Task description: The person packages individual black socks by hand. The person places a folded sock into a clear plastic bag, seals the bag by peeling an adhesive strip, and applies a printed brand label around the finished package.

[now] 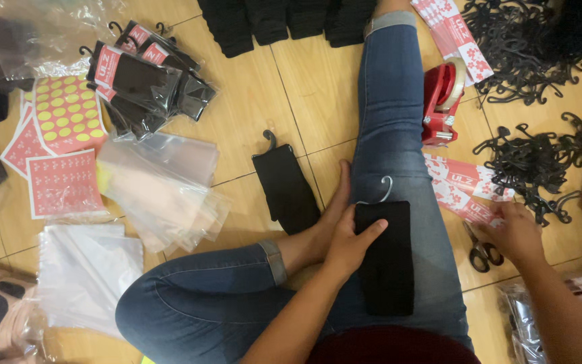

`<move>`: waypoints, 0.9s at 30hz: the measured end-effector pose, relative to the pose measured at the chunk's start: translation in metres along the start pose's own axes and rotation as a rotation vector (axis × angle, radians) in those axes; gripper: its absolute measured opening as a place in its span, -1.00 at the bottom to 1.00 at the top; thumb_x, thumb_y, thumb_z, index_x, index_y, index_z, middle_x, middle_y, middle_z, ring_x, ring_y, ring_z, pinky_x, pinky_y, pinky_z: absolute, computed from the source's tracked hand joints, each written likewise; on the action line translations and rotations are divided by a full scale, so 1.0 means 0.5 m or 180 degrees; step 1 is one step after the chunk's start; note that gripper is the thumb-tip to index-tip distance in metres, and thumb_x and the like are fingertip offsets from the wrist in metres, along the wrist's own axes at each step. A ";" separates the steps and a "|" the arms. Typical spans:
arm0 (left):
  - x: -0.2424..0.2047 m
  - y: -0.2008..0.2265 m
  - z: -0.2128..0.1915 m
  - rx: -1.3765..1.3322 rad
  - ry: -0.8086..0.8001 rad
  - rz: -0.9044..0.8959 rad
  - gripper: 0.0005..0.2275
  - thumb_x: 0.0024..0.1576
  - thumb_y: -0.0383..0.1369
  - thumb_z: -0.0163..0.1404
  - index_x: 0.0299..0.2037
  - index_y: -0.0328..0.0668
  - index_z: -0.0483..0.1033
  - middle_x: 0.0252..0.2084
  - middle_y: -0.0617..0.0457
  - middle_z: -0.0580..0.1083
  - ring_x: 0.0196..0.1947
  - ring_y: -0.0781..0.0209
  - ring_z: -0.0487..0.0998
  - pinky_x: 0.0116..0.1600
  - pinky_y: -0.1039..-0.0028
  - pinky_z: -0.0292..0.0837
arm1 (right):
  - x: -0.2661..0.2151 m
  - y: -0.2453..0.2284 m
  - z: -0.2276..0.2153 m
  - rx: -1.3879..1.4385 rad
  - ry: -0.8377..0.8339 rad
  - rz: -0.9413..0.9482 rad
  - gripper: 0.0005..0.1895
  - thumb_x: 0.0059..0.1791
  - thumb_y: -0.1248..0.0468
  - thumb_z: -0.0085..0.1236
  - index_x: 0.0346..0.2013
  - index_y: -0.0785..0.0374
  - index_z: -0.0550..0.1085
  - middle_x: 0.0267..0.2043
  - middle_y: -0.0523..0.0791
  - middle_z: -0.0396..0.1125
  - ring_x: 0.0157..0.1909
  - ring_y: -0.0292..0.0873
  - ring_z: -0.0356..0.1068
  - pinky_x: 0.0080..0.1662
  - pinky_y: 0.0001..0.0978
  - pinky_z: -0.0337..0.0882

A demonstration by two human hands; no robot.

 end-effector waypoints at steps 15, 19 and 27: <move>-0.035 -0.010 0.009 -0.0160 -0.0190 -0.0182 -0.44 0.10 -0.29 0.27 0.32 -0.14 0.41 0.19 0.04 0.56 0.18 0.26 0.56 0.32 0.42 0.49 | -0.034 -0.268 -0.235 0.3715 0.0417 0.0016 -0.87 0.31 0.30 0.09 0.10 0.07 0.32 -0.38 -0.27 0.17 -0.51 -0.44 0.02 -0.46 -0.54 0.06; -0.022 -0.079 -0.013 0.0528 -0.0259 0.0215 -0.29 0.01 -0.27 0.27 0.41 -0.24 0.31 0.46 -0.06 0.38 0.47 0.09 0.31 0.59 0.31 0.04 | -0.039 -0.431 -0.337 0.3092 -0.1206 -0.1119 -0.74 0.02 0.39 0.33 0.01 0.23 0.64 -0.24 -0.17 0.62 -0.26 -0.37 0.52 -0.20 -0.57 0.37; -0.060 0.007 -0.006 0.0714 -0.0153 -0.0947 -0.45 0.15 0.11 0.05 0.27 0.06 0.53 0.32 0.18 0.53 0.33 0.30 0.48 0.48 0.41 0.25 | -0.021 -0.510 -0.341 0.1416 -0.1194 -0.1393 -0.47 -0.04 0.03 0.43 0.19 -0.13 0.45 -0.48 -0.34 0.47 -0.50 -0.30 0.39 -0.23 -0.45 0.38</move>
Point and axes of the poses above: each hand's wrist, its own x-axis towards the middle knuckle, its own z-axis out of the palm, y = z × x, the point moved 2 cm from there along x, towards the middle knuckle
